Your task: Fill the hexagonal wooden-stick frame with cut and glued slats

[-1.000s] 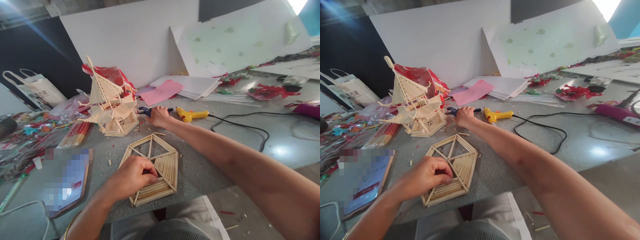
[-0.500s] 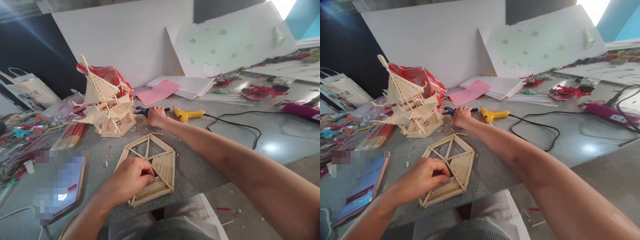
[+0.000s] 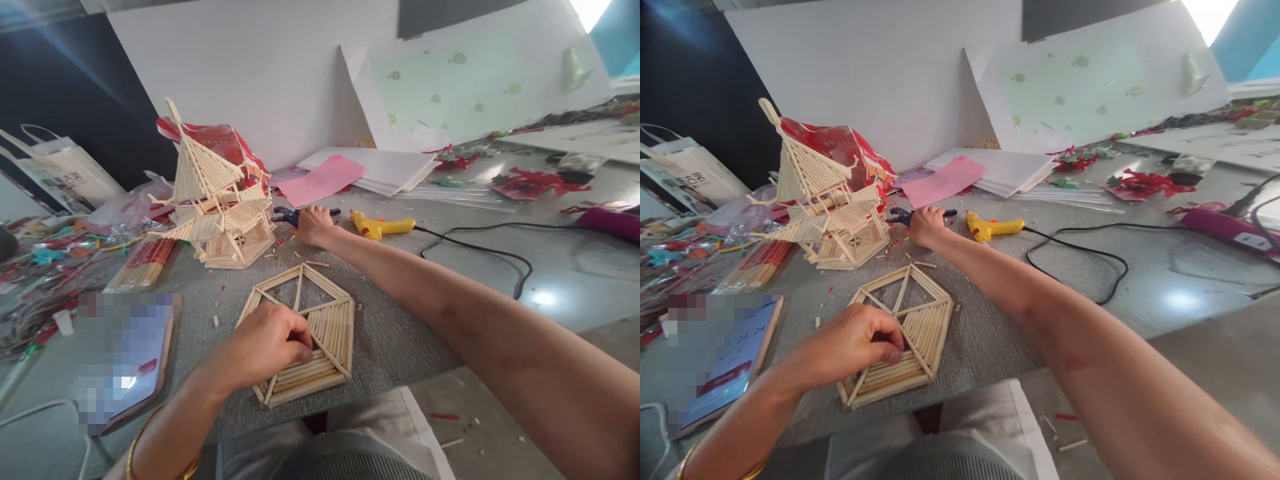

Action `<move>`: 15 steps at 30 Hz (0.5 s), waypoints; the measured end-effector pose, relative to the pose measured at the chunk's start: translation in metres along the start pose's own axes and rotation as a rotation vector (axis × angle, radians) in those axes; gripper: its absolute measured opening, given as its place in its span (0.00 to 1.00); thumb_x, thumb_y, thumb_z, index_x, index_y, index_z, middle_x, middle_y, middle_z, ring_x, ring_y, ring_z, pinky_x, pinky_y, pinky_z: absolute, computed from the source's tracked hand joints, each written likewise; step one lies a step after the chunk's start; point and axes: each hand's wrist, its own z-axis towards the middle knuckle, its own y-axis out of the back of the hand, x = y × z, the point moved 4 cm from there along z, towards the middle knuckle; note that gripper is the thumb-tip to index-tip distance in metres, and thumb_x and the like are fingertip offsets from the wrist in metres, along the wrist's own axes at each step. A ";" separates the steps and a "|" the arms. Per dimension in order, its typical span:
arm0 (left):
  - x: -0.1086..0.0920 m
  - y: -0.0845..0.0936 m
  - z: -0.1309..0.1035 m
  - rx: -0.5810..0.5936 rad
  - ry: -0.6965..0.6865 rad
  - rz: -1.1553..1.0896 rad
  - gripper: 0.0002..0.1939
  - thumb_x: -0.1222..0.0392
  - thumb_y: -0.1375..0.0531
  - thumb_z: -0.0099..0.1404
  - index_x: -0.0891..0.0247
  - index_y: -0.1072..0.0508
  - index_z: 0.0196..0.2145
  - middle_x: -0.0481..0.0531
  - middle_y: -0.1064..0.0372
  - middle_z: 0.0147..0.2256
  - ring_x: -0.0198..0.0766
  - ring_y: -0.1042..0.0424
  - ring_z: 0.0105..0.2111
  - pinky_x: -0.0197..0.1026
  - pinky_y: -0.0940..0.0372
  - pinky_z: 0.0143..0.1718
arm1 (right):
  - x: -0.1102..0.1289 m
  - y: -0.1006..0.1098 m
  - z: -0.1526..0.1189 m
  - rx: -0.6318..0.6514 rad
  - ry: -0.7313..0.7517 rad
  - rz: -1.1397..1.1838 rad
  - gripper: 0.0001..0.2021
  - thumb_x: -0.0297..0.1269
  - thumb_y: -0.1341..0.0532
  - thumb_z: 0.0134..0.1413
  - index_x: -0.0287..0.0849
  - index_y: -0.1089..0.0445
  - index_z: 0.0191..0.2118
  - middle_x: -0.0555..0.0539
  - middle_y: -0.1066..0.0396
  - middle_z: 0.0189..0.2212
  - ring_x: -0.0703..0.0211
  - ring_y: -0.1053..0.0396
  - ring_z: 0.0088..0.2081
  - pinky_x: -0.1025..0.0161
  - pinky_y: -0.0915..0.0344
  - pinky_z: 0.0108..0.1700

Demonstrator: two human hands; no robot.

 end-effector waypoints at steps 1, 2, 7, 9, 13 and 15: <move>0.000 0.000 0.000 0.003 -0.002 0.008 0.08 0.62 0.44 0.52 0.59 0.25 0.27 0.44 0.29 0.24 0.33 0.32 0.26 0.34 0.44 0.28 | 0.000 -0.001 0.001 0.000 0.004 0.001 0.33 0.54 0.45 0.50 0.28 0.39 0.51 0.29 0.39 0.49 0.41 0.43 0.50 0.51 0.49 0.47; 0.000 0.000 0.001 0.005 0.000 0.016 0.08 0.62 0.44 0.51 0.59 0.24 0.27 0.44 0.29 0.24 0.33 0.32 0.26 0.34 0.45 0.27 | 0.000 -0.001 0.002 0.001 0.007 0.002 0.33 0.54 0.45 0.49 0.28 0.39 0.52 0.29 0.39 0.49 0.41 0.43 0.50 0.51 0.49 0.47; -0.001 0.002 0.001 0.006 0.016 0.032 0.07 0.61 0.43 0.51 0.59 0.24 0.27 0.44 0.29 0.23 0.32 0.33 0.25 0.33 0.46 0.25 | -0.001 -0.001 0.006 0.019 0.021 0.004 0.33 0.52 0.45 0.50 0.27 0.41 0.52 0.30 0.39 0.49 0.41 0.43 0.50 0.51 0.49 0.48; 0.000 0.002 0.002 -0.002 0.022 0.012 0.07 0.61 0.42 0.50 0.60 0.25 0.26 0.44 0.29 0.23 0.32 0.33 0.25 0.33 0.45 0.25 | -0.001 -0.001 0.009 0.025 0.038 0.007 0.33 0.51 0.45 0.50 0.27 0.41 0.53 0.30 0.39 0.49 0.41 0.44 0.50 0.51 0.49 0.48; 0.001 0.003 0.002 -0.012 0.019 -0.020 0.06 0.60 0.42 0.50 0.61 0.25 0.26 0.44 0.30 0.22 0.32 0.34 0.24 0.33 0.46 0.24 | -0.003 -0.003 0.014 0.031 0.079 0.011 0.32 0.51 0.45 0.50 0.28 0.41 0.53 0.30 0.39 0.50 0.41 0.44 0.51 0.51 0.49 0.48; 0.000 0.003 0.002 -0.009 0.011 -0.025 0.06 0.61 0.42 0.50 0.61 0.24 0.25 0.45 0.30 0.22 0.32 0.34 0.24 0.33 0.46 0.25 | -0.004 -0.004 0.016 0.032 0.103 0.013 0.32 0.52 0.45 0.49 0.29 0.41 0.53 0.30 0.39 0.50 0.41 0.44 0.51 0.51 0.49 0.48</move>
